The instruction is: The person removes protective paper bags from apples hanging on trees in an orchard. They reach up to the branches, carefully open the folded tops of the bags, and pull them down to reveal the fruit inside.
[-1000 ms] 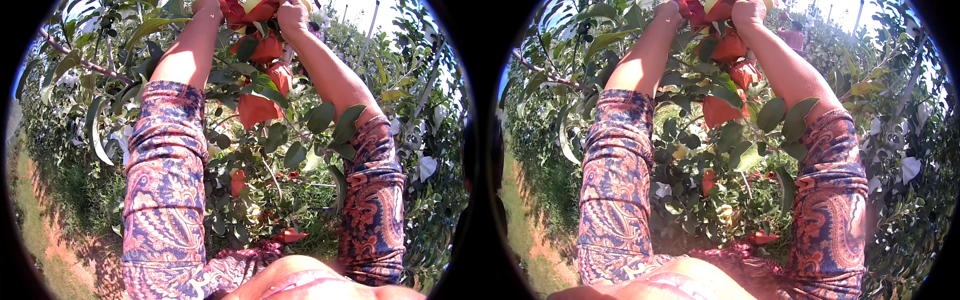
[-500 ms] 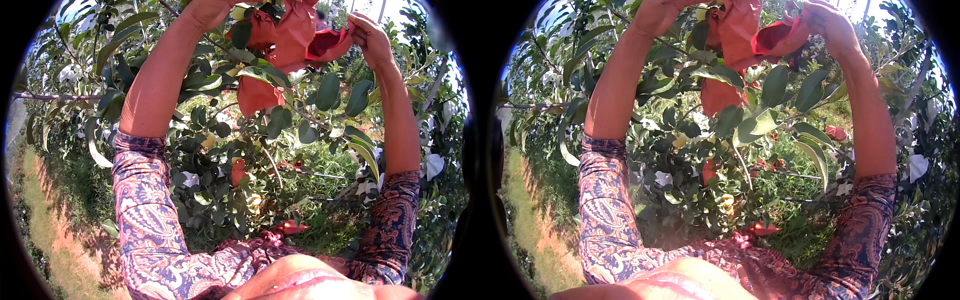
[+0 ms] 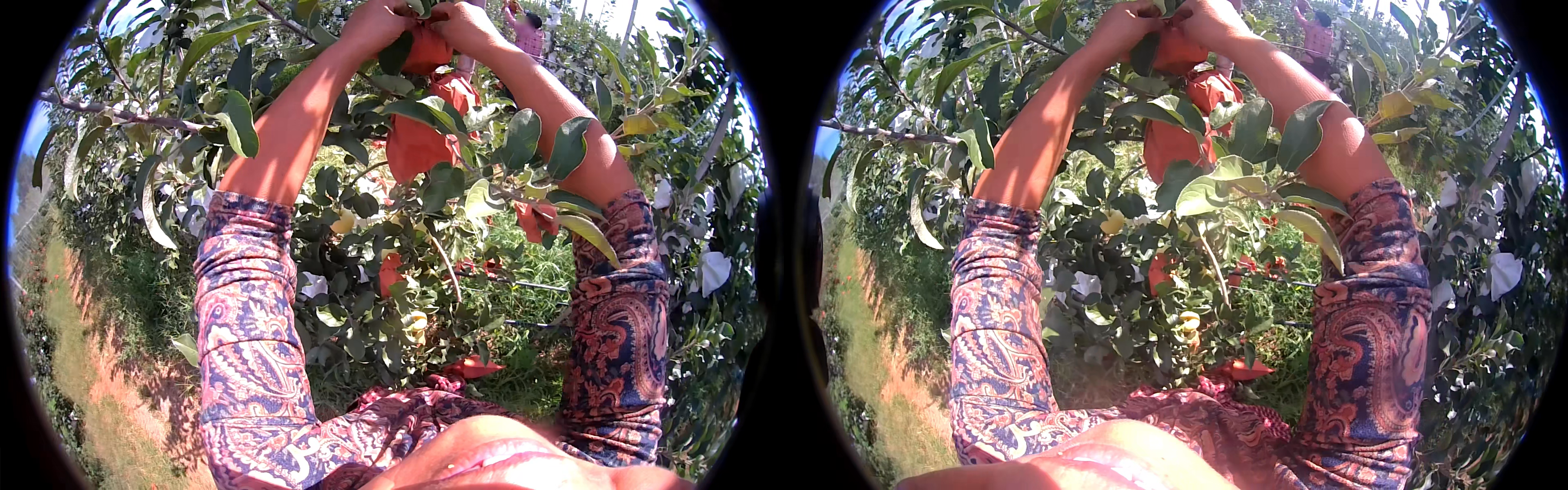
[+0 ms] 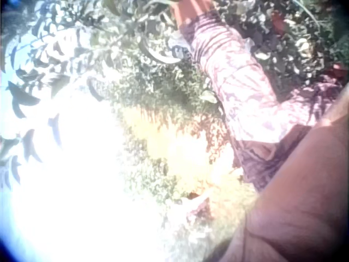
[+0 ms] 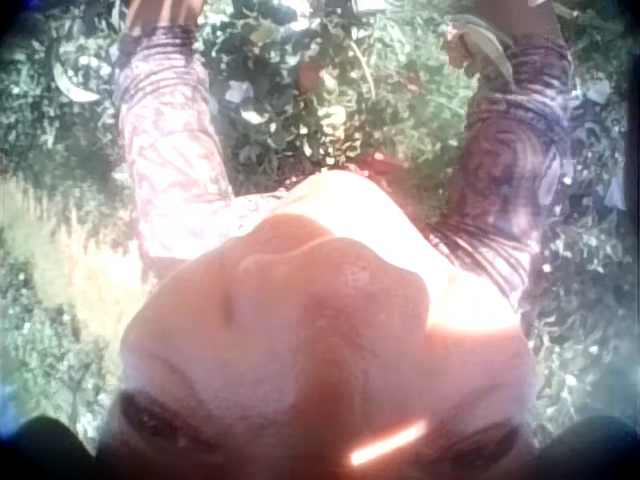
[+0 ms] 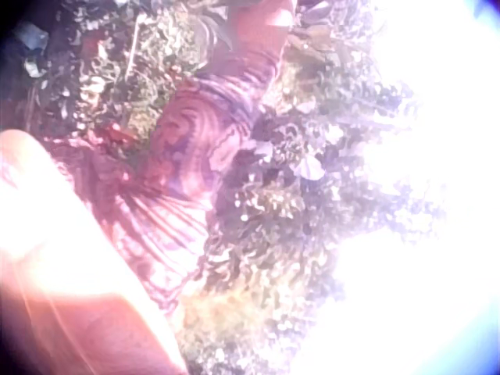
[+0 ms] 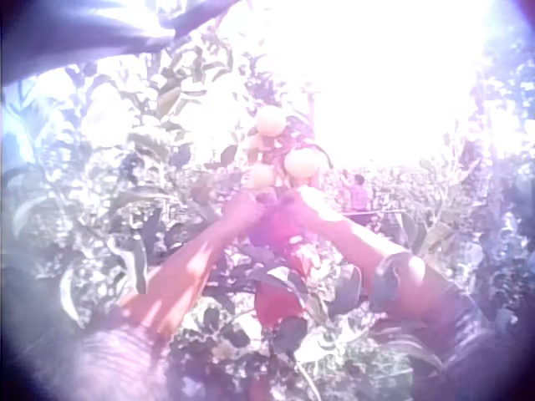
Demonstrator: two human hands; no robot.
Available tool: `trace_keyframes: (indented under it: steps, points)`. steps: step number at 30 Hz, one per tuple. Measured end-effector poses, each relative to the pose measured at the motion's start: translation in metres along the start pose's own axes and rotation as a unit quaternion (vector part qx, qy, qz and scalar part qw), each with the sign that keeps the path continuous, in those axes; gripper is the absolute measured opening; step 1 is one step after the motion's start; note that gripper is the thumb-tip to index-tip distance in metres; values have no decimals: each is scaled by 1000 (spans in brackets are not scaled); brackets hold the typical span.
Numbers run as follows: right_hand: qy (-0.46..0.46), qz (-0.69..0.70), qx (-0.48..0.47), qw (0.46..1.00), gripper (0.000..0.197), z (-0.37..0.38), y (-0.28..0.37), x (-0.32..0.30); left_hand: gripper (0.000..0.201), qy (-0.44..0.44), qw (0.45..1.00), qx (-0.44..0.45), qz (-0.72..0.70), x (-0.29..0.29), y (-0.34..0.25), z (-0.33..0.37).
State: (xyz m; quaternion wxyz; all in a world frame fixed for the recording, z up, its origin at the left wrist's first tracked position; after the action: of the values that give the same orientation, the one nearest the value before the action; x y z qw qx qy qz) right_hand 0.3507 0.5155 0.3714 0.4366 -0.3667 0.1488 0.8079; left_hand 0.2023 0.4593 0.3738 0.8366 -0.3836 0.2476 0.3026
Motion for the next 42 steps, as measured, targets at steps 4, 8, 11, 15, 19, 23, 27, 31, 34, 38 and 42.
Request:
trace_keyframes:
  steps: [4, 8, 11, 15, 19, 23, 27, 31, 34, 38, 42]
  points:
    - [-131, 149, 40, 979, 28, 3, 30, 7, 29, -137, 981, 137, -20, 1, 40, 13]
    - [-176, 53, 61, 981, 21, 8, -20, 30, 28, -110, 971, 171, -125, 15, 40, 30]
    - [-235, 218, 67, 945, 16, 6, -35, 45, 27, -106, 969, 169, -148, 10, 44, 26]
    - [-199, 425, 175, 865, 14, 4, -27, 48, 26, -100, 964, 204, -140, 4, 46, 18]
    - [-189, 466, 191, 843, 12, 7, -17, 46, 26, -90, 951, 272, -114, 3, 28, 9]
    - [-192, 502, 209, 817, 10, 4, -12, 48, 23, -82, 964, 219, -124, 8, 29, 12]
    - [-202, 540, 233, 783, 8, -5, -11, 52, 22, -108, 963, 28, -246, 12, 49, 22]
    - [-214, 595, 261, 729, 7, -13, -8, 50, 26, -168, 958, -45, -229, 5, 79, 33]
    - [-208, 647, 292, 673, 6, -25, -6, 50, 30, -210, 976, 6, 50, -2, 104, 45]
    - [-153, 708, 338, 601, 5, -45, -3, 59, 36, -214, 974, -62, -44, -7, 101, 14]
    - [-68, 737, 370, 561, 5, -50, 2, 60, 35, -267, 950, -40, -159, -5, 125, 30]
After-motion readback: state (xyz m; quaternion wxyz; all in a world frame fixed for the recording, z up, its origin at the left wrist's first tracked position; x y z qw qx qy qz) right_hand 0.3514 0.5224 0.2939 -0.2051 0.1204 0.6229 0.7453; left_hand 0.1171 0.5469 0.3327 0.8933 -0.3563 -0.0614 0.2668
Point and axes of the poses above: each hand's wrist, its own z-axis towards the middle knuckle, its own x-axis out of the palm, y = z × x, the point moved 5 cm from there along z, towards the middle knuckle
